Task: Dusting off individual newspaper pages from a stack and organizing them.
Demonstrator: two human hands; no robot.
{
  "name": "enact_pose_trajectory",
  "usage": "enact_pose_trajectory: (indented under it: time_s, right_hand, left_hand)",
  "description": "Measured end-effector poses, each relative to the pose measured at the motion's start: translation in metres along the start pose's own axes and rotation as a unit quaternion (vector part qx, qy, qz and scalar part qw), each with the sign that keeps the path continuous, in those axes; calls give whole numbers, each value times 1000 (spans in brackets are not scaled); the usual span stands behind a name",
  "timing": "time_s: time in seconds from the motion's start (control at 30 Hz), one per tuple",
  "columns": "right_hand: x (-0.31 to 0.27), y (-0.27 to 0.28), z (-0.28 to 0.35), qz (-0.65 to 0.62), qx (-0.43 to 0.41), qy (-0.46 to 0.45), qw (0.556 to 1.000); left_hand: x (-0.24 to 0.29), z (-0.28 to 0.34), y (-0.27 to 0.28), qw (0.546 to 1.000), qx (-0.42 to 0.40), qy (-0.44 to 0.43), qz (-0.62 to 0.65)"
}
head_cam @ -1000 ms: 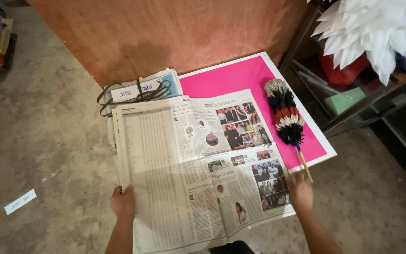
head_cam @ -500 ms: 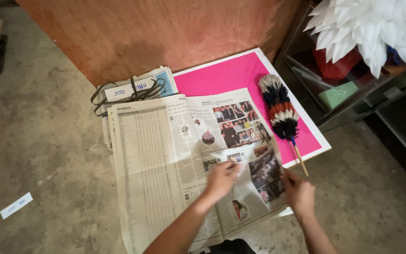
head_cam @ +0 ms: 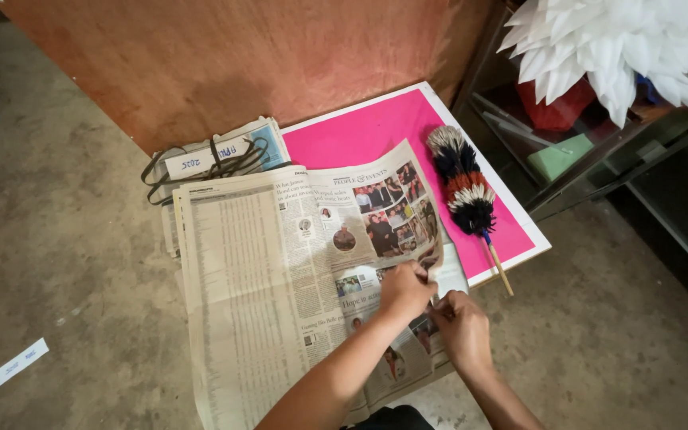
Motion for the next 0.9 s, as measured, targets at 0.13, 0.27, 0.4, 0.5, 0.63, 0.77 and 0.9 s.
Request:
enact_pose_trajectory:
  time_s: [0.13,0.27,0.4,0.5,0.63,0.77,0.9]
  right_hand:
    - [3,-3,-3,-10,-20,-6,1000]
    - [42,-20,-8,-193,-40,-50,979]
    - [68,-19,-14,-242,-43,-57,968]
    - [84,-4,-15,-189,-25,-105,976]
    - [96,32,-17,-22,26,-135,990]
    - [128,40,-16,41,5,-200,979]
    - [165,33,-17,71,-3,-206,976]
  left_hand:
    - [-5,6,12,996,-18,29,89]
    - [-7,0,28,997,10,16,81]
    - [-3,7,53,993,-8,17,114]
    - [-5,23,82,996,-13,61,60]
    - [-49,22,122,997,70,21,17]
    - [-88,58,179,986,95,115,72]
    - [-127,97,223,969,123,152,149]
Point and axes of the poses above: each hand's wrist, its own z-axis away from the middle knuckle, its own y-axis out of the back of the hand, x = y × z, the point moved 8 cm from there along -z, towards the middle knuckle, and after that the axes turned 9 degrees about y, right-handed, at the moved point
